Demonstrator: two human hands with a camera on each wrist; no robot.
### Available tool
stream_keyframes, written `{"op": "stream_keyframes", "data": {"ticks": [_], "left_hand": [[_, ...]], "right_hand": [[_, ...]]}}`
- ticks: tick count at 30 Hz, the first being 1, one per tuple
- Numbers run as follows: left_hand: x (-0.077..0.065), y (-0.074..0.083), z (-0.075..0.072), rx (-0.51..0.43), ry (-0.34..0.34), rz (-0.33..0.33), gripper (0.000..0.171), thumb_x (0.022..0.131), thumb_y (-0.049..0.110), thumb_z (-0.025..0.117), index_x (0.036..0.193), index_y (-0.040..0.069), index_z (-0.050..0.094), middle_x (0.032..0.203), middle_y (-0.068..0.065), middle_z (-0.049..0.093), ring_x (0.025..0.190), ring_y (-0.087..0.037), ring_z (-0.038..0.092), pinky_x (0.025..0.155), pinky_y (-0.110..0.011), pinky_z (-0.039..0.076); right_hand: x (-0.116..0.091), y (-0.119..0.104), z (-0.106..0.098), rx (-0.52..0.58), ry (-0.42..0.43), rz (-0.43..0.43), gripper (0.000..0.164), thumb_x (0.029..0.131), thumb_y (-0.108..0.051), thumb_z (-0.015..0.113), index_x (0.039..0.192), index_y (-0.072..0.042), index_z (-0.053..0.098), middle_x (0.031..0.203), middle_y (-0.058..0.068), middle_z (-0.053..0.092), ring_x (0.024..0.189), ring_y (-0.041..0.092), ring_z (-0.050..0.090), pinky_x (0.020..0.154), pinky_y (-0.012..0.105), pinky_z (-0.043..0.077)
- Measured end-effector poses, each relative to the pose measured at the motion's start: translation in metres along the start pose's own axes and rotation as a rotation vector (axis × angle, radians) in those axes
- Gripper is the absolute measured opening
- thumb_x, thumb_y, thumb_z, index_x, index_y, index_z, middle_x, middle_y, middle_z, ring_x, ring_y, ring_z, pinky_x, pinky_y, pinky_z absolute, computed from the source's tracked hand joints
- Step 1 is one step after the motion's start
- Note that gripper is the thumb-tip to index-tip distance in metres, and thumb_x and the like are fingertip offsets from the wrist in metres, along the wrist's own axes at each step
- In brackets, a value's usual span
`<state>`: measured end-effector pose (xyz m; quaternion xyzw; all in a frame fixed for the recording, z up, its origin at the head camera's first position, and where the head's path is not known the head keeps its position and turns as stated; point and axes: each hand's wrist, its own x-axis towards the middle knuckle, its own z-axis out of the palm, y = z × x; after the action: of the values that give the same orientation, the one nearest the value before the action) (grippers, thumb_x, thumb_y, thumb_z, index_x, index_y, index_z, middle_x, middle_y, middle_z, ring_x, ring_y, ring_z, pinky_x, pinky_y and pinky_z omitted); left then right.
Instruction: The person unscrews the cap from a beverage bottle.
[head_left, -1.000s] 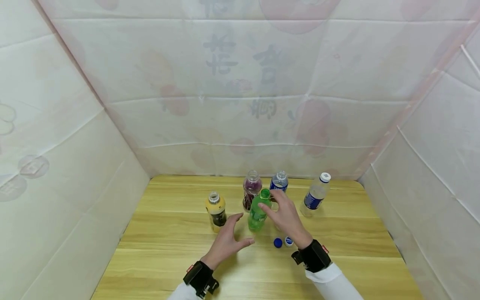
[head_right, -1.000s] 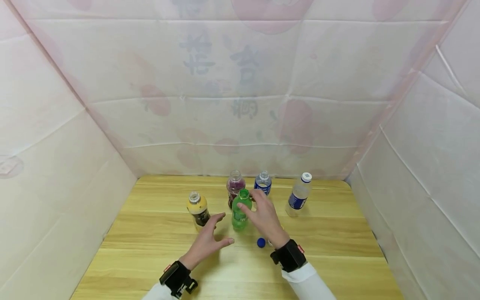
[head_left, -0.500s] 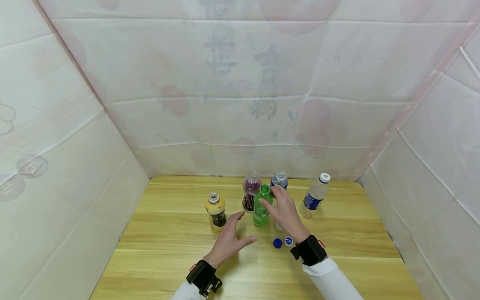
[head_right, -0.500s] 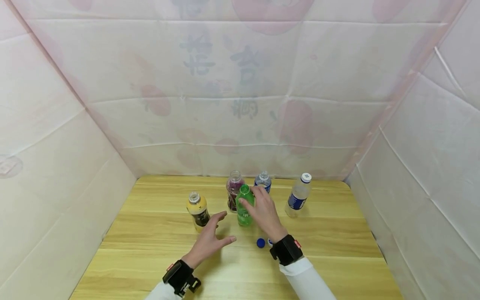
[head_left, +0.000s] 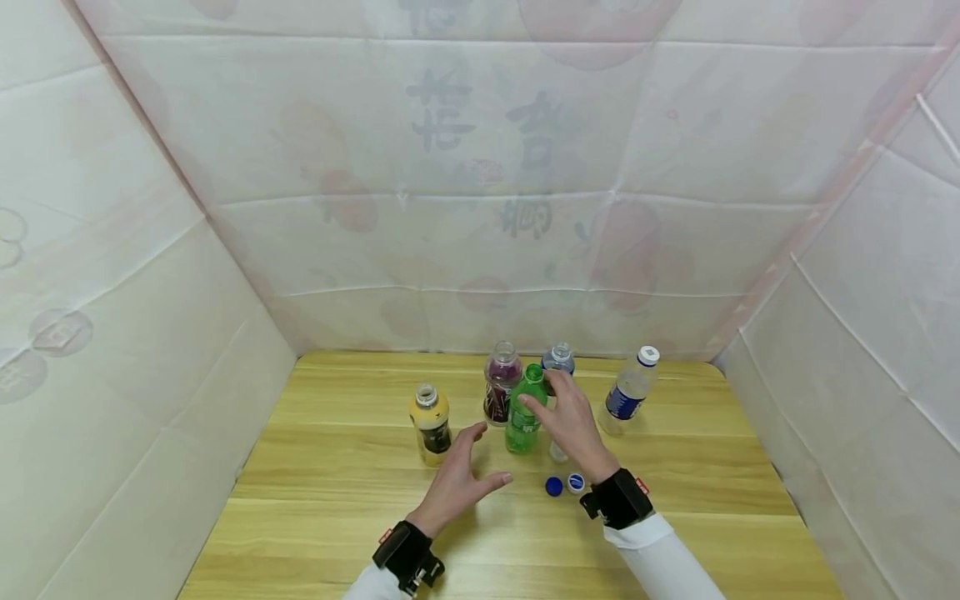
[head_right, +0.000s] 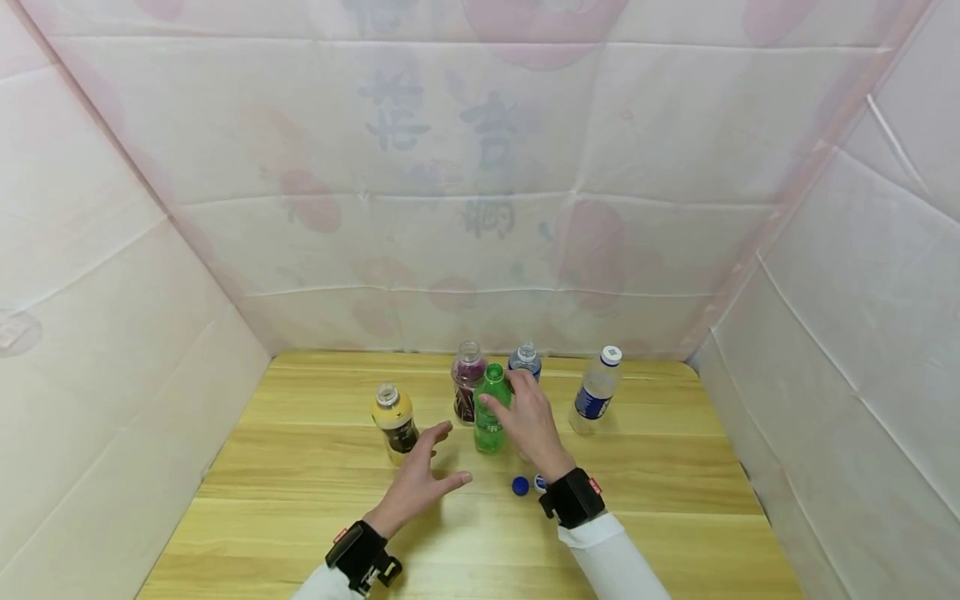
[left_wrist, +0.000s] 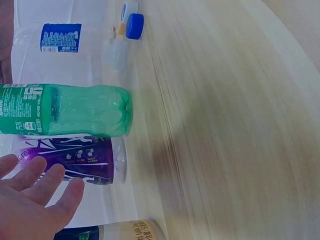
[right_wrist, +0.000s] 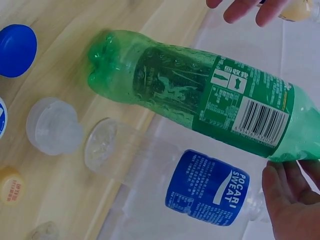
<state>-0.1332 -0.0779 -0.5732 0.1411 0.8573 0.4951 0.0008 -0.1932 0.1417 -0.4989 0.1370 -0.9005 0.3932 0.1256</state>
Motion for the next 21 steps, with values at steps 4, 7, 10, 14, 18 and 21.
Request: {"op": "stream_keyframes", "data": {"ticks": [4, 7, 10, 14, 18, 21], "left_hand": [[0.000, 0.000, 0.000, 0.005, -0.003, -0.002, 0.093, 0.086, 0.044, 0.084, 0.156, 0.004, 0.037, 0.154, -0.020, 0.046, 0.138, -0.039, 0.048, 0.109, -0.060, 0.044], [0.000, 0.002, 0.001, 0.013, -0.010, -0.016, 0.095, 0.086, 0.048, 0.083, 0.157, 0.006, 0.036, 0.154, -0.019, 0.046, 0.138, -0.038, 0.048, 0.110, -0.059, 0.044], [0.002, 0.003, 0.001, 0.010, -0.017, -0.026, 0.095, 0.086, 0.048, 0.083, 0.157, 0.006, 0.036, 0.155, -0.018, 0.045, 0.139, -0.038, 0.047, 0.111, -0.059, 0.043], [0.005, 0.006, 0.001, 0.001, -0.015, -0.025, 0.094, 0.086, 0.044, 0.084, 0.157, 0.007, 0.036, 0.156, -0.018, 0.044, 0.140, -0.038, 0.046, 0.111, -0.058, 0.043], [0.008, 0.008, 0.000, -0.004, -0.005, -0.018, 0.095, 0.085, 0.044, 0.085, 0.157, 0.005, 0.036, 0.155, -0.018, 0.045, 0.139, -0.038, 0.047, 0.111, -0.059, 0.043], [0.010, 0.009, -0.001, -0.013, -0.002, -0.014, 0.096, 0.085, 0.045, 0.085, 0.156, 0.005, 0.036, 0.155, -0.019, 0.045, 0.139, -0.038, 0.047, 0.112, -0.059, 0.042]], "right_hand": [[-0.002, 0.001, -0.001, 0.012, 0.001, -0.009, 0.054, 0.096, -0.032, 0.076, 0.136, -0.001, 0.058, 0.128, 0.016, 0.060, 0.115, 0.034, 0.063, 0.095, 0.050, 0.055], [-0.005, 0.002, -0.002, 0.024, -0.003, -0.012, 0.056, 0.096, -0.033, 0.075, 0.140, -0.004, 0.056, 0.134, 0.016, 0.058, 0.120, 0.034, 0.062, 0.099, 0.049, 0.053], [-0.008, 0.001, -0.005, 0.032, -0.013, 0.013, 0.061, 0.098, -0.038, 0.073, 0.145, -0.005, 0.053, 0.140, 0.017, 0.056, 0.125, 0.035, 0.059, 0.103, 0.050, 0.051], [-0.013, 0.000, -0.016, 0.040, -0.013, 0.029, 0.064, 0.100, -0.044, 0.068, 0.148, -0.005, 0.051, 0.144, 0.017, 0.055, 0.128, 0.037, 0.057, 0.104, 0.053, 0.049], [-0.014, 0.003, -0.031, 0.020, 0.037, -0.024, 0.059, 0.101, -0.037, 0.069, 0.145, -0.001, 0.053, 0.141, 0.020, 0.057, 0.124, 0.040, 0.058, 0.101, 0.055, 0.051], [-0.014, 0.006, -0.045, -0.025, 0.110, -0.089, 0.056, 0.098, -0.028, 0.073, 0.142, 0.003, 0.055, 0.138, 0.024, 0.059, 0.122, 0.041, 0.058, 0.099, 0.056, 0.051]]}}
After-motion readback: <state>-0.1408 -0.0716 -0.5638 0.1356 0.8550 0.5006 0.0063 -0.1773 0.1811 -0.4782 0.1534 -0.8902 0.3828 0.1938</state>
